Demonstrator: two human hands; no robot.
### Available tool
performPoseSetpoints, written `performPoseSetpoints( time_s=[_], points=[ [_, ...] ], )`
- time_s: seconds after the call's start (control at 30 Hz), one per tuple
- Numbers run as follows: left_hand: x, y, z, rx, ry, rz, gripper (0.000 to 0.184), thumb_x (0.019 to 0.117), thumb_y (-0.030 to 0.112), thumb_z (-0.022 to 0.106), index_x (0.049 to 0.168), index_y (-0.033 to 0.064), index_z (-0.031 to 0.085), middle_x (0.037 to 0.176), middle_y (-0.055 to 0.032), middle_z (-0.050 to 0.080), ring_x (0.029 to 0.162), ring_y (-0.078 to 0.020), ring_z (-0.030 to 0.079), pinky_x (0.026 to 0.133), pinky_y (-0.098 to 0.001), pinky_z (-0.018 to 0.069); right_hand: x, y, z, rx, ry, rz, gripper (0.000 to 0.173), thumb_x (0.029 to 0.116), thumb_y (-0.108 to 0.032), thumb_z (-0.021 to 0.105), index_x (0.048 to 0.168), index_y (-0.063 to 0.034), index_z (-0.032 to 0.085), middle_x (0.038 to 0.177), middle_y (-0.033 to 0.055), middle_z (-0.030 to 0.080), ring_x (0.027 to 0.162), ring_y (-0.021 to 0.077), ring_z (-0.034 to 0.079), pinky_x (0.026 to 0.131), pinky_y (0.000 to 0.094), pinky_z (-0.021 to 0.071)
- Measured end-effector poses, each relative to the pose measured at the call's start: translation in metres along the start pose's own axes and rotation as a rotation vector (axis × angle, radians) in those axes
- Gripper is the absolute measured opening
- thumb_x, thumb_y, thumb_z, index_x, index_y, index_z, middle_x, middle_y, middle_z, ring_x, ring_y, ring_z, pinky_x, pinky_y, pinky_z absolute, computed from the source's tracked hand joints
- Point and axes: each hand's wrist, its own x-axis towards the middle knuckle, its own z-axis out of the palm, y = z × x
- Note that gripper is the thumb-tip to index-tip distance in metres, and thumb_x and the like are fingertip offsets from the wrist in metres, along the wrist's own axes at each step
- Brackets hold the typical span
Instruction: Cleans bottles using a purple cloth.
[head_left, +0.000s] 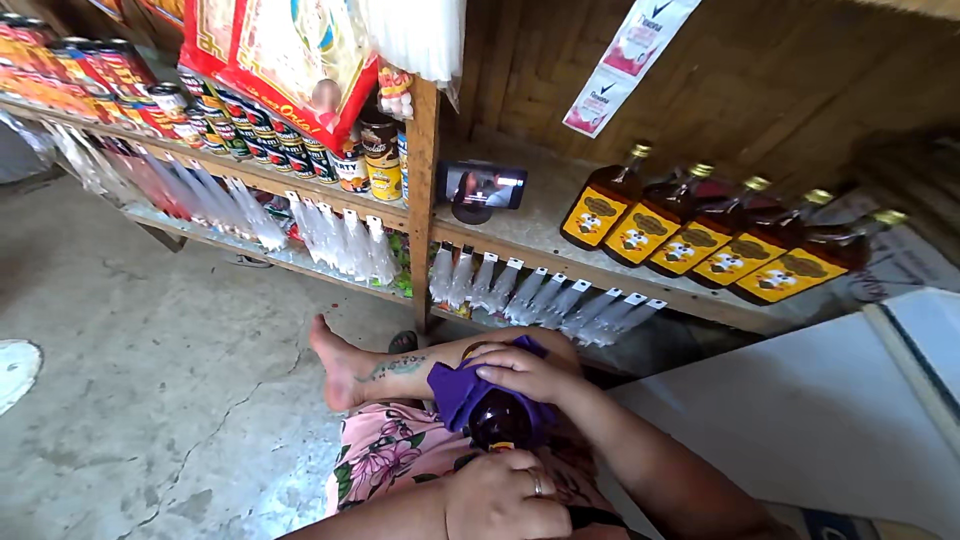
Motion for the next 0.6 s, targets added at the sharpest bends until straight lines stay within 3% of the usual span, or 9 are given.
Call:
performPoseSetpoints(
  time_s=[0.13, 0.23, 0.33, 0.4, 0.5, 0.6],
  points=[
    [0.007, -0.003, -0.012, 0.037, 0.058, -0.105, 0.024, 0.1055, 0.034, 0.054, 0.093, 0.0150, 0.063, 0.080, -0.0053, 0.060, 0.080, -0.0207, 0.061, 0.082, -0.0343, 0.0520, 0.005, 0.024, -0.001, 0.121, 0.196, 0.173, 0.036, 0.1062, -0.017, 0.047, 0.123, 0.0076, 0.067, 0.131, 0.0158, 0.064, 0.124, 0.0086, 0.057, 0.109, 0.0241, 0.0429],
    [0.014, -0.015, -0.032, -0.081, 0.319, -0.415, 0.021, 0.1008, 0.036, 0.063, 0.090, 0.0173, 0.060, 0.092, 0.0015, 0.065, 0.094, -0.0104, 0.065, 0.089, -0.0281, 0.0548, 0.000, 0.038, 0.006, 0.122, 0.412, 0.195, 0.040, 0.1086, -0.019, 0.043, 0.132, 0.0080, 0.060, 0.132, 0.0152, 0.064, 0.122, 0.0066, 0.059, 0.108, 0.0236, 0.0446],
    [0.023, -0.032, -0.054, -0.340, 0.745, -0.627, 0.008, 0.0977, 0.030, 0.068, 0.093, 0.0248, 0.064, 0.085, 0.0088, 0.066, 0.082, -0.0054, 0.066, 0.081, -0.0269, 0.0573, -0.002, 0.045, 0.014, 0.053, 0.513, 0.160, 0.043, 0.1088, -0.019, 0.042, 0.138, 0.0098, 0.054, 0.137, 0.0191, 0.061, 0.127, 0.0105, 0.057, 0.112, 0.0251, 0.0415],
    [0.024, -0.040, -0.061, -0.413, 0.904, -0.653, 0.020, 0.1008, 0.032, 0.061, 0.083, 0.0233, 0.065, 0.072, 0.0075, 0.063, 0.068, -0.0059, 0.062, 0.070, -0.0254, 0.0545, 0.000, 0.052, 0.017, 0.063, 0.546, 0.096, 0.040, 0.1081, -0.017, 0.043, 0.135, 0.0094, 0.056, 0.134, 0.0180, 0.062, 0.125, 0.0087, 0.058, 0.110, 0.0235, 0.0429],
    [0.023, -0.037, -0.059, -0.432, 0.767, -0.569, 0.045, 0.1062, 0.046, 0.043, 0.076, 0.0223, 0.065, 0.067, 0.0087, 0.062, 0.066, -0.0045, 0.061, 0.067, -0.0240, 0.0525, -0.001, 0.053, 0.018, 0.056, 0.572, 0.043, 0.040, 0.1082, -0.015, 0.042, 0.134, 0.0118, 0.056, 0.133, 0.0200, 0.062, 0.125, 0.0094, 0.058, 0.110, 0.0236, 0.0430],
    [0.029, -0.025, -0.053, -0.388, 0.481, -0.358, 0.049, 0.1088, 0.044, 0.038, 0.071, 0.0176, 0.053, 0.064, 0.0049, 0.055, 0.065, -0.0074, 0.057, 0.068, -0.0260, 0.0496, -0.005, 0.044, 0.013, 0.061, 0.571, 0.068, 0.040, 0.1080, -0.015, 0.040, 0.134, 0.0109, 0.057, 0.134, 0.0184, 0.062, 0.125, 0.0077, 0.057, 0.110, 0.0226, 0.0423]
  ],
)
